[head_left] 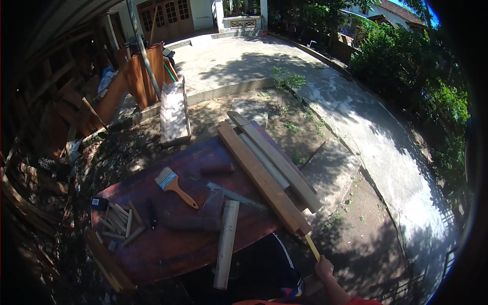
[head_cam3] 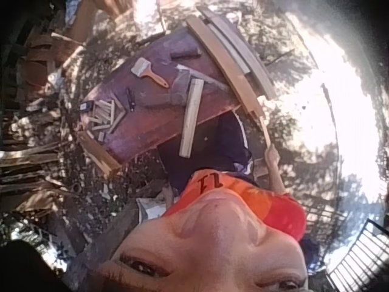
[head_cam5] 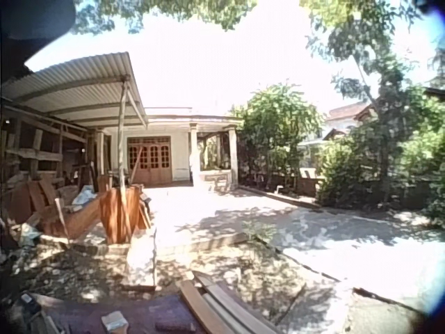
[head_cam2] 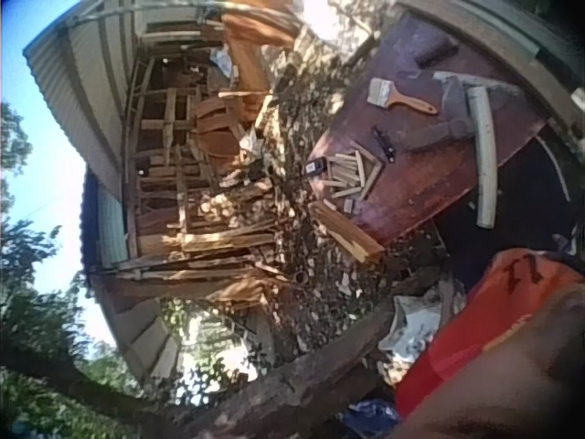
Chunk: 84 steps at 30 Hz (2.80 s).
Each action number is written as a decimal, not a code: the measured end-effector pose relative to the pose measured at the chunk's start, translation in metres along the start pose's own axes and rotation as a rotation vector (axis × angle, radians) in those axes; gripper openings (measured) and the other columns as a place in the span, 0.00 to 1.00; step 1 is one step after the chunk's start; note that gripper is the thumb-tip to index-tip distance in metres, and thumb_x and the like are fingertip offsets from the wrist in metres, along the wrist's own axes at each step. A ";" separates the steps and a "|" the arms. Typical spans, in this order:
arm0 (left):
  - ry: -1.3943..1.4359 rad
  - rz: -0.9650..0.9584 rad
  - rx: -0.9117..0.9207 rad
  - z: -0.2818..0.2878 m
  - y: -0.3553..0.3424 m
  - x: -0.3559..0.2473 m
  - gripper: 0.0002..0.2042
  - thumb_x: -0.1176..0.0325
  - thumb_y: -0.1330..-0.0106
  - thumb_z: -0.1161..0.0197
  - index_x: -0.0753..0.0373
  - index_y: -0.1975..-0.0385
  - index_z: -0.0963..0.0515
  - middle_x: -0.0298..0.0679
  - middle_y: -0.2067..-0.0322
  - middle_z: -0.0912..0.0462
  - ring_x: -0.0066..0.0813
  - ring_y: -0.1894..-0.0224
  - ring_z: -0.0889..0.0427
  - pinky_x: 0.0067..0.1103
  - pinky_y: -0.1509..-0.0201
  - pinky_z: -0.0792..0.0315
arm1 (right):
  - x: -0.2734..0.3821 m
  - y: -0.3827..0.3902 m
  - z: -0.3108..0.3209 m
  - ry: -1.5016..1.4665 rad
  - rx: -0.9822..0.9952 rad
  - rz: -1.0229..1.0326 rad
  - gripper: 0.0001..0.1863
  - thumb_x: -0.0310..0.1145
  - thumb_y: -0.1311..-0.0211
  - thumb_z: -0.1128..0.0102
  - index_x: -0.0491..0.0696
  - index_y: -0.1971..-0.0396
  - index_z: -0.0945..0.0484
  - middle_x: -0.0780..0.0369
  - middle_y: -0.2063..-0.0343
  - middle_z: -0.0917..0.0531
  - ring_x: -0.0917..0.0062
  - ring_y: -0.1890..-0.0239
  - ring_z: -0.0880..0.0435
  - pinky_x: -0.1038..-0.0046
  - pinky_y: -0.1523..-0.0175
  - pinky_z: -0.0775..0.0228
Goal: Measure and fit together pieces of wood for joinery using a mallet and small wood blocks.
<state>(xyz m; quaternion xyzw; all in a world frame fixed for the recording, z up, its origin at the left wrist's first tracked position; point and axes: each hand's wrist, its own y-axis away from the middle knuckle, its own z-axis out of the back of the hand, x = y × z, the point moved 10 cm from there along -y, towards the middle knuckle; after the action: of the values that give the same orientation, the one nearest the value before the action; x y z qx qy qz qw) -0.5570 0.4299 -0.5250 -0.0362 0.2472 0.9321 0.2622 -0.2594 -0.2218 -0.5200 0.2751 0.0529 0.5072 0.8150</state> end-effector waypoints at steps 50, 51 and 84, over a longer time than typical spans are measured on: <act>0.321 -1.149 -0.362 0.240 0.186 -0.355 0.19 0.58 0.37 0.21 0.57 0.55 0.22 0.33 0.68 0.15 0.29 0.69 0.13 0.29 0.65 0.20 | 0.278 0.188 0.280 -0.344 -0.525 1.042 0.36 0.41 0.33 0.25 0.53 0.29 0.32 0.50 0.54 0.13 0.55 0.55 0.09 0.57 0.54 0.18; 0.309 -1.174 -0.374 0.237 0.188 -0.360 0.16 0.61 0.35 0.23 0.57 0.56 0.23 0.33 0.64 0.13 0.30 0.66 0.10 0.29 0.63 0.18 | 0.272 0.188 0.282 -0.347 -0.519 1.000 0.34 0.41 0.32 0.25 0.52 0.30 0.30 0.51 0.56 0.12 0.57 0.57 0.09 0.58 0.54 0.19; 0.448 -1.064 -0.456 0.242 0.168 -0.332 0.13 0.58 0.35 0.23 0.58 0.64 0.20 0.34 0.63 0.17 0.35 0.67 0.12 0.29 0.65 0.19 | 0.294 0.187 0.221 -0.406 -0.306 1.027 0.28 0.41 0.38 0.22 0.49 0.39 0.19 0.52 0.51 0.14 0.54 0.49 0.13 0.58 0.44 0.22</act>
<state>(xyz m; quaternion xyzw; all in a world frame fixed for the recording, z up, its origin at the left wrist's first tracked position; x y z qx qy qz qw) -0.3414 0.2653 -0.1738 -0.4042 0.0389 0.6728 0.6184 -0.1866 0.0050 -0.1826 0.2362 -0.3194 0.7770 0.4884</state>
